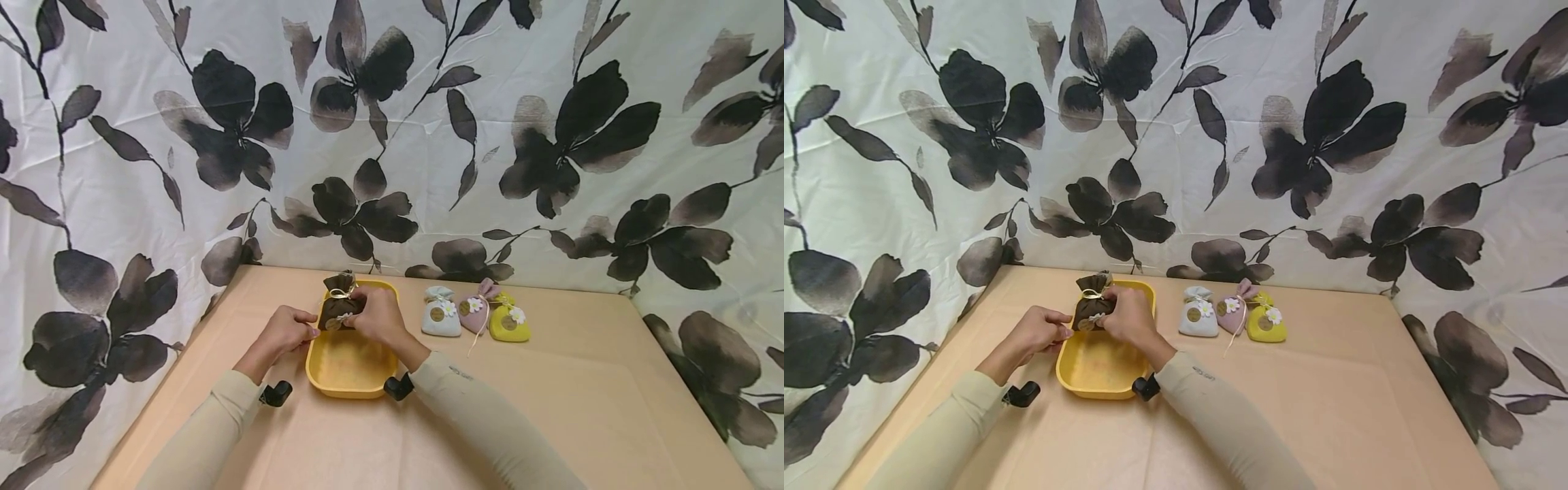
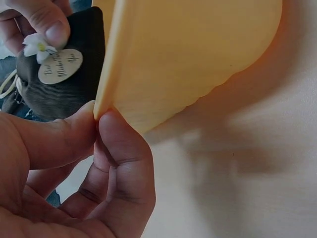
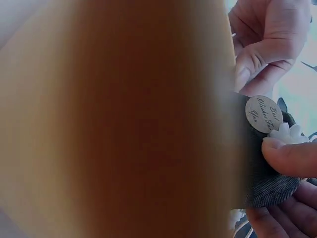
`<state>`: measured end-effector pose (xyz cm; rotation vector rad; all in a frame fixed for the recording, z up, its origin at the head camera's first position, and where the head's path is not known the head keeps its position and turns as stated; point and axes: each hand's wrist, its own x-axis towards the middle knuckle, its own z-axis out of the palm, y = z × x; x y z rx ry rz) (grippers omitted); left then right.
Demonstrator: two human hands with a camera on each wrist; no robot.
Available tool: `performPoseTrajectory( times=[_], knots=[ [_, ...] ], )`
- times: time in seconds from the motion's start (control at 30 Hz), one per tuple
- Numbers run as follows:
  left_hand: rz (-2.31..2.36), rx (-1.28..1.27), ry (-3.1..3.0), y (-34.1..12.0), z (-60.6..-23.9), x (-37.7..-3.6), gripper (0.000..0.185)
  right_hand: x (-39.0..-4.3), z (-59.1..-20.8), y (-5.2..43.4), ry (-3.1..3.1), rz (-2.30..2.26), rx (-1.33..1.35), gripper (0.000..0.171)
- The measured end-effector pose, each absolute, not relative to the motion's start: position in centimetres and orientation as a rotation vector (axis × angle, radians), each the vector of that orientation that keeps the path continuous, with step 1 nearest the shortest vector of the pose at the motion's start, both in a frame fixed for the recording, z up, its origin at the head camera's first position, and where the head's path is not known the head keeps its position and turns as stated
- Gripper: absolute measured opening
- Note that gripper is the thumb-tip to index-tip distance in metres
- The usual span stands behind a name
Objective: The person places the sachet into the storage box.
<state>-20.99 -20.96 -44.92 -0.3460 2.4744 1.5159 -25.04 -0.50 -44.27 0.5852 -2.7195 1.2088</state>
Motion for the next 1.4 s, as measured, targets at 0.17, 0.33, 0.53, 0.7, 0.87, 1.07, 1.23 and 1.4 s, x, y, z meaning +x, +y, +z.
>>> performPoseTrajectory(
  times=[0.17,0.33,0.53,0.7,0.87,1.07,1.23,1.4],
  knots=[
    [1.51,-0.358,2.461,-20.7,-44.9,-21.0,0.04,-24.8,-44.7,-0.4,-2.749,1.147,0.601,0.039],
    [1.502,-0.36,2.462,-20.5,-44.9,-21.0,0.04,-24.5,-44.9,-0.3,-2.772,1.077,0.613,0.039],
    [1.492,-0.333,2.458,-20.4,-44.9,-20.8,0.041,-24.2,-45.1,-0.2,-2.803,1.035,0.618,0.042],
    [1.488,-0.314,2.455,-20.4,-44.8,-20.5,0.041,-23.9,-45.3,0.1,-2.85,1.064,0.591,0.056],
    [1.474,-0.309,2.459,-20.4,-44.5,-20.2,0.041,-23.3,-44.9,0.9,-2.857,1.149,0.511,0.059],
    [1.472,-0.302,2.467,-20.7,-44.3,-20.1,0.042,-23.3,-44.1,2.5,-2.817,1.246,0.422,0.054],
    [1.465,-0.31,2.469,-21.1,-44.2,-20.2,0.043,-23.8,-43.8,4.6,-2.775,1.244,0.323,0.051],
    [1.442,-0.312,2.473,-21.4,-44.0,-20.1,0.044,-24.1,-44.0,7.3,-2.758,1.248,0.239,0.048]
  ],
)
